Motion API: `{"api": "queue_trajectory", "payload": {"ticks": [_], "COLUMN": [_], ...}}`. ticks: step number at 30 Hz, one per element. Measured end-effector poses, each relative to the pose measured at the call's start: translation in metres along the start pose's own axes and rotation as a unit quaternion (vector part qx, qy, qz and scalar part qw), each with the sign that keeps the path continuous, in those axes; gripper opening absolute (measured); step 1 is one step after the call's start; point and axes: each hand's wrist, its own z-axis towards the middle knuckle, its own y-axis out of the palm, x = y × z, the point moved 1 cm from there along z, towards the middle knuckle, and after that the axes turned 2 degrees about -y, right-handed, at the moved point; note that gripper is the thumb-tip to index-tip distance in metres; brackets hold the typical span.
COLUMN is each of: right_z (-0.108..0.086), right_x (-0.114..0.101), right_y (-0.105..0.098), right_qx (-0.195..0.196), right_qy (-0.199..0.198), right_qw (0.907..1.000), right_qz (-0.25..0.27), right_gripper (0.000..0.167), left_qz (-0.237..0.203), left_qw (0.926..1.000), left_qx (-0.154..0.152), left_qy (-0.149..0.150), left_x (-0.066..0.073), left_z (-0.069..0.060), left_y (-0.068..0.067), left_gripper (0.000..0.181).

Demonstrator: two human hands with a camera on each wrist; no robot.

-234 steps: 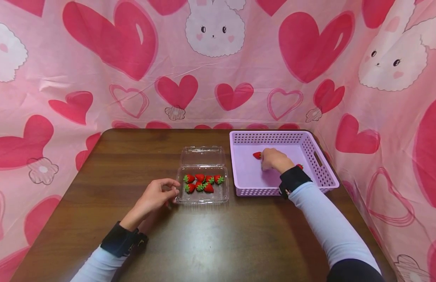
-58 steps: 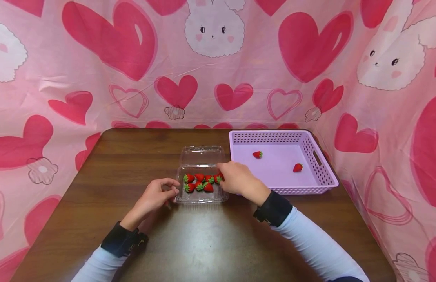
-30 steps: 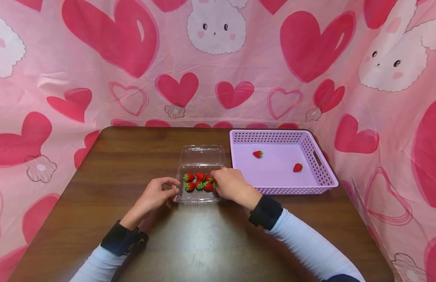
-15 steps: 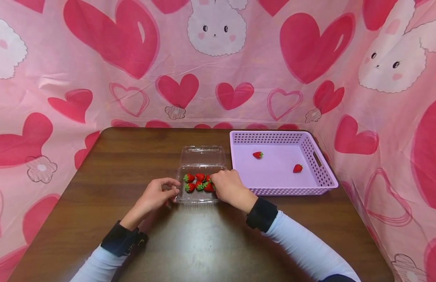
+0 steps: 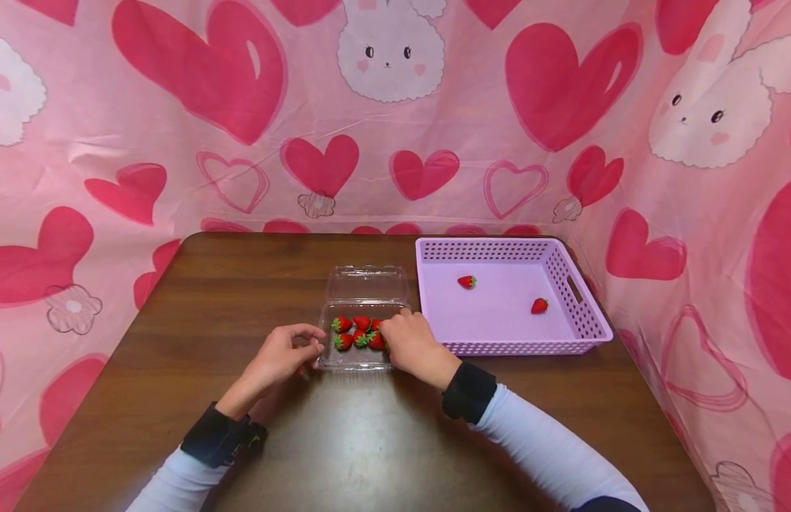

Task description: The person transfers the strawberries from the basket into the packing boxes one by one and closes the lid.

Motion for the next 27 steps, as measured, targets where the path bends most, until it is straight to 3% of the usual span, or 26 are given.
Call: {"api": "queue_trajectory", "payload": {"ticks": [27], "right_z": [0.0045], "right_x": [0.0019], "right_y": [0.0009], "right_qx": [-0.021], "right_qy": [0.019], "right_qw": [0.9993], "right_qz": [0.024], "right_gripper": [0.017], "left_qz": [-0.003], "left_qw": [0.9999], "left_qx": [0.004], "left_qy": [0.009], "left_x": [-0.0026], "left_z": [0.001], "left_y": [0.0001], "left_gripper": [0.018]}}
